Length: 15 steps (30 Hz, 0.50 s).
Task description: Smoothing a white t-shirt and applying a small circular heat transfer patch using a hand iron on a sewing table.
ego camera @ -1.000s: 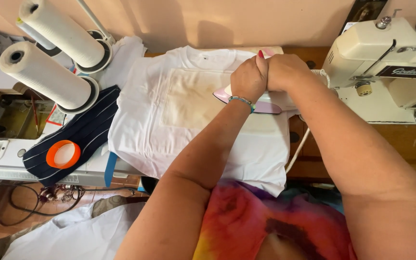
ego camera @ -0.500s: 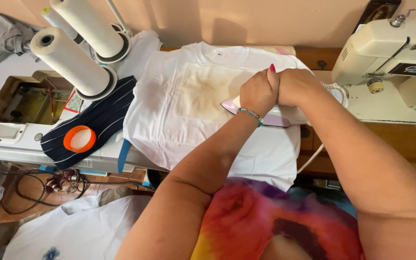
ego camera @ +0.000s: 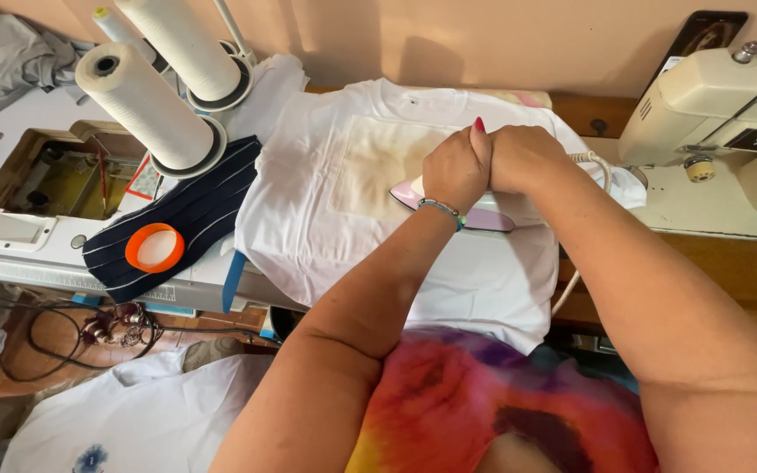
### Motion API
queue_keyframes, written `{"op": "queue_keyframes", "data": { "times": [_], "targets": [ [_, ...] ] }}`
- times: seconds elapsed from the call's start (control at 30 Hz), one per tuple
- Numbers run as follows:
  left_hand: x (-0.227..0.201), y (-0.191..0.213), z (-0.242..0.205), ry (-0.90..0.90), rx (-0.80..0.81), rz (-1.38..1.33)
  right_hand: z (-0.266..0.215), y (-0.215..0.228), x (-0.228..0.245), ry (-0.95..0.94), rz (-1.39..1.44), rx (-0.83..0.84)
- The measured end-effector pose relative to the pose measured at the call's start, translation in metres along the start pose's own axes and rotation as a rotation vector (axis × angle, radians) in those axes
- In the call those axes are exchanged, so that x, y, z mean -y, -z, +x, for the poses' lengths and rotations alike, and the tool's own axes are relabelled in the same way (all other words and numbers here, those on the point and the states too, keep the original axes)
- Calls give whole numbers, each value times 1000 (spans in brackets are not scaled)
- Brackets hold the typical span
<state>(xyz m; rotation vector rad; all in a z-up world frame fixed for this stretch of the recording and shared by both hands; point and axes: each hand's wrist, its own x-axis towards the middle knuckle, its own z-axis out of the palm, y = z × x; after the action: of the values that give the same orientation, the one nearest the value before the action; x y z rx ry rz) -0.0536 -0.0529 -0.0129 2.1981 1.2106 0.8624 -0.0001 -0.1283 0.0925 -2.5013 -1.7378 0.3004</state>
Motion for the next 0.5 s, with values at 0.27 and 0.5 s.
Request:
{"op": "queue_keyframes", "data": {
  "times": [0.27,0.5],
  "targets": [
    [9,0,31,-27,-69,3,46,-1,-11,27,-24,51],
    [17,-11,63,-51,-42,-14,71,5,-22,38,-42,50]
  ]
}}
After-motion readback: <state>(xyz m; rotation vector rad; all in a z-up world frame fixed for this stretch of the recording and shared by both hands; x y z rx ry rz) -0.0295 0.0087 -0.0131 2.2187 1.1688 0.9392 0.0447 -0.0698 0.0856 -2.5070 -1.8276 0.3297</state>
